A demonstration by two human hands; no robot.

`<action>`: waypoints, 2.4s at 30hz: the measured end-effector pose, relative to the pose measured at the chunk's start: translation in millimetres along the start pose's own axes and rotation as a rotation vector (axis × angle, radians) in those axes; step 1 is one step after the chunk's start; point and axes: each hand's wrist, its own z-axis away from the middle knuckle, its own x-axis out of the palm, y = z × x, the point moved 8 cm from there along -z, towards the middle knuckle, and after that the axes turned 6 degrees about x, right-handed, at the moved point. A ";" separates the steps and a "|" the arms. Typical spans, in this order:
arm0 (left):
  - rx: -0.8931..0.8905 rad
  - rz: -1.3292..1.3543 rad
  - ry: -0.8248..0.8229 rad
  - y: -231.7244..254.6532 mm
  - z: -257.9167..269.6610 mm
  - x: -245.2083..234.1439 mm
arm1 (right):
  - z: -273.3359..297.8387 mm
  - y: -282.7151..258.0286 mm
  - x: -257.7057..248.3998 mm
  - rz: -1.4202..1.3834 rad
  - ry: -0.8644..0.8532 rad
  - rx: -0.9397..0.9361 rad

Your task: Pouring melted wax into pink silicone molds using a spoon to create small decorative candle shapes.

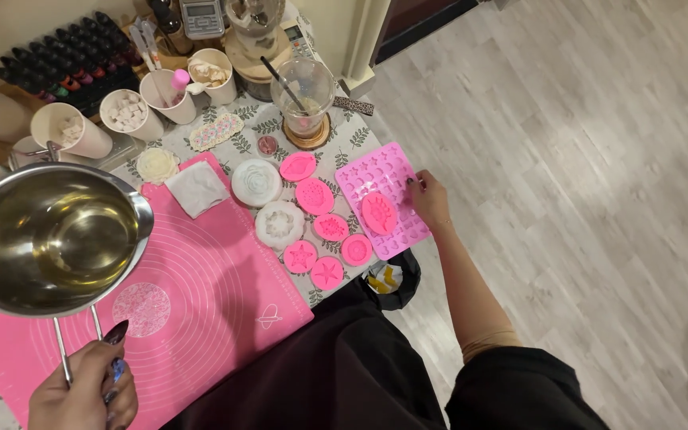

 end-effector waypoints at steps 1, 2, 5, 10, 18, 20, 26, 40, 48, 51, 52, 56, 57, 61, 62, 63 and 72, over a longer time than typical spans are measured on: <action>0.025 0.005 -0.017 -0.6 -0.7 1.1 | 4.5 -0.3 -0.9 -0.051 -0.024 0.011; 0.022 0.003 -0.018 0.9 1.1 3.1 | 0.4 7.7 2.0 -0.050 -0.025 0.015; 0.033 0.004 -0.013 3.8 1.3 12.2 | -10.6 -1.0 1.8 0.052 0.058 -0.266; 0.035 0.003 0.020 15.6 13.4 22.3 | 43.0 -52.6 -3.6 0.486 0.472 -0.632; -0.029 -0.043 0.046 37.1 32.2 42.8 | 91.7 -77.9 47.2 0.585 -0.131 -0.463; -0.067 -0.071 0.072 46.1 38.8 46.3 | 76.6 -72.4 49.2 0.536 -0.106 -0.419; -0.077 -0.030 0.067 14.1 18.9 29.0 | 26.6 -100.0 60.3 -0.158 -0.343 0.029; -0.099 0.054 0.165 26.4 24.2 28.9 | -29.5 -201.1 134.6 0.733 0.071 -0.421; -0.058 0.188 0.196 -6.9 3.1 -4.6 | -38.0 -208.0 147.5 0.729 -0.109 -0.470; -0.073 0.183 0.238 4.5 7.3 -4.4 | -40.0 -210.6 148.5 0.631 -0.102 -0.520; -0.124 0.148 0.278 11.0 12.1 -3.2 | -40.9 -212.3 148.8 0.591 -0.093 -0.541; -0.071 0.186 0.267 10.2 8.6 -10.2 | -54.6 -210.7 161.8 0.565 -0.084 -0.565; -0.090 0.161 0.280 13.2 10.4 -9.4 | -58.2 -209.8 163.0 0.557 -0.069 -0.571; -0.047 0.171 0.241 -4.5 3.6 -19.8 | -59.7 -206.9 163.2 0.486 -0.041 -0.572; -0.049 0.173 0.242 -2.8 4.4 -18.5 | -57.7 -207.7 162.8 0.488 -0.042 -0.574; -0.042 0.155 0.247 0.1 5.7 -18.5 | -57.0 -206.6 161.4 0.469 -0.034 -0.536; -0.093 0.157 0.285 11.6 16.2 -15.9 | 27.4 -227.6 199.1 0.529 -0.106 -0.814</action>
